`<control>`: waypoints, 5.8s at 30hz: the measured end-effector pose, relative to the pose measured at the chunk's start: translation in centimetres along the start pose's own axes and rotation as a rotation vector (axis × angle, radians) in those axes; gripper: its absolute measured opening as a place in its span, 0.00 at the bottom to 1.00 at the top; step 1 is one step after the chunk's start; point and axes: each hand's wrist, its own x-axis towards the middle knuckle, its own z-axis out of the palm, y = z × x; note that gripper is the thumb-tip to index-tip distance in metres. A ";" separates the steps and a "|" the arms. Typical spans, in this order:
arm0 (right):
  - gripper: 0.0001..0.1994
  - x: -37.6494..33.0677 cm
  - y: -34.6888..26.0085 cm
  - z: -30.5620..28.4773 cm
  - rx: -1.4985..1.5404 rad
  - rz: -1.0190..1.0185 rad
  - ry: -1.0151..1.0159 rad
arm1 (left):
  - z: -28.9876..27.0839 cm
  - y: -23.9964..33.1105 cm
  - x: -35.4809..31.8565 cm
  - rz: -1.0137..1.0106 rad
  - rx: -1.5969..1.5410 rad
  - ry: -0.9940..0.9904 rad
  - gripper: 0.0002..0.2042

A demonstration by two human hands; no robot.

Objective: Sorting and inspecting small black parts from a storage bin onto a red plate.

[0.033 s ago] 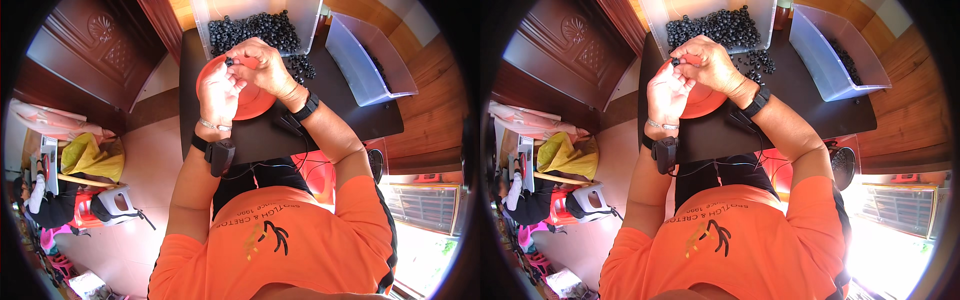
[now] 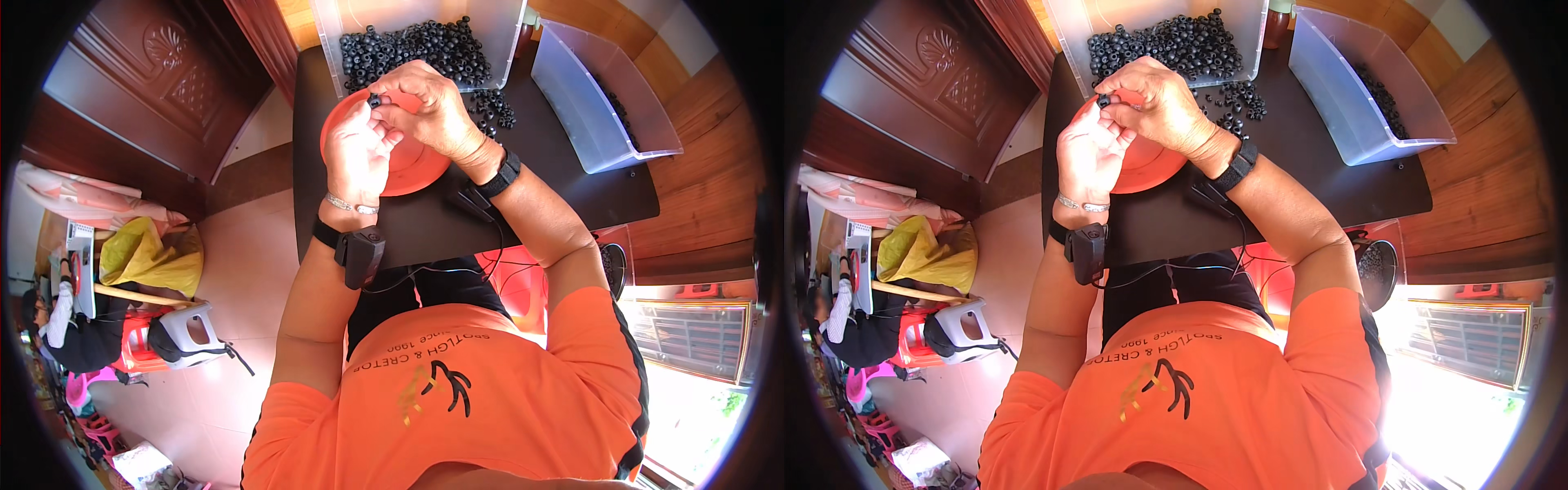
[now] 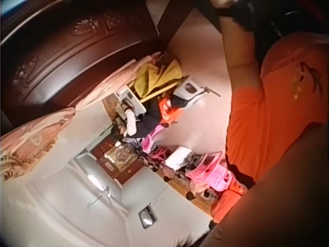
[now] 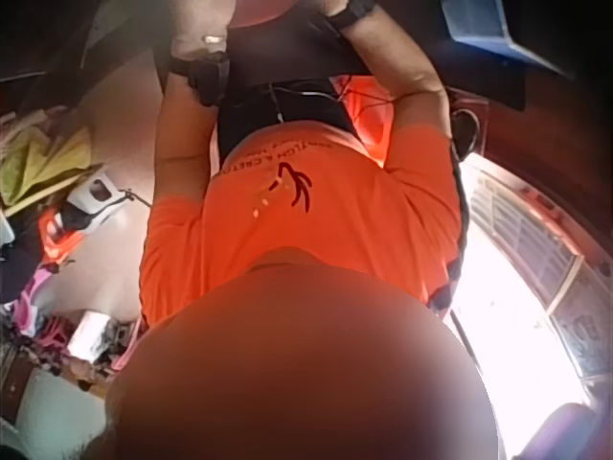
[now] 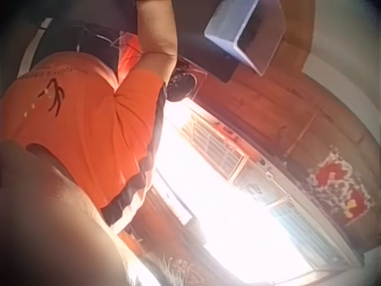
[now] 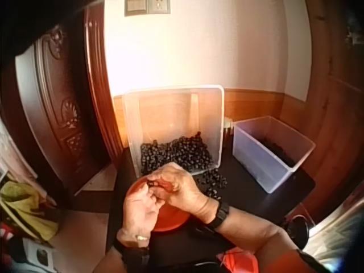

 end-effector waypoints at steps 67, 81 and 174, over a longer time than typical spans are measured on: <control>0.16 0.8 -1.6 -0.8 -0.391 -0.285 -0.125 | -0.1 -0.3 0.2 0.098 -0.012 -0.094 0.08; 0.11 0.4 -1.5 -0.7 -0.433 -0.234 -0.073 | 0.4 -0.4 0.2 0.064 -0.059 -0.003 0.11; 0.11 1.0 3.5 -2.5 -0.200 0.252 -0.638 | -1.2 2.8 0.8 0.120 0.052 0.301 0.09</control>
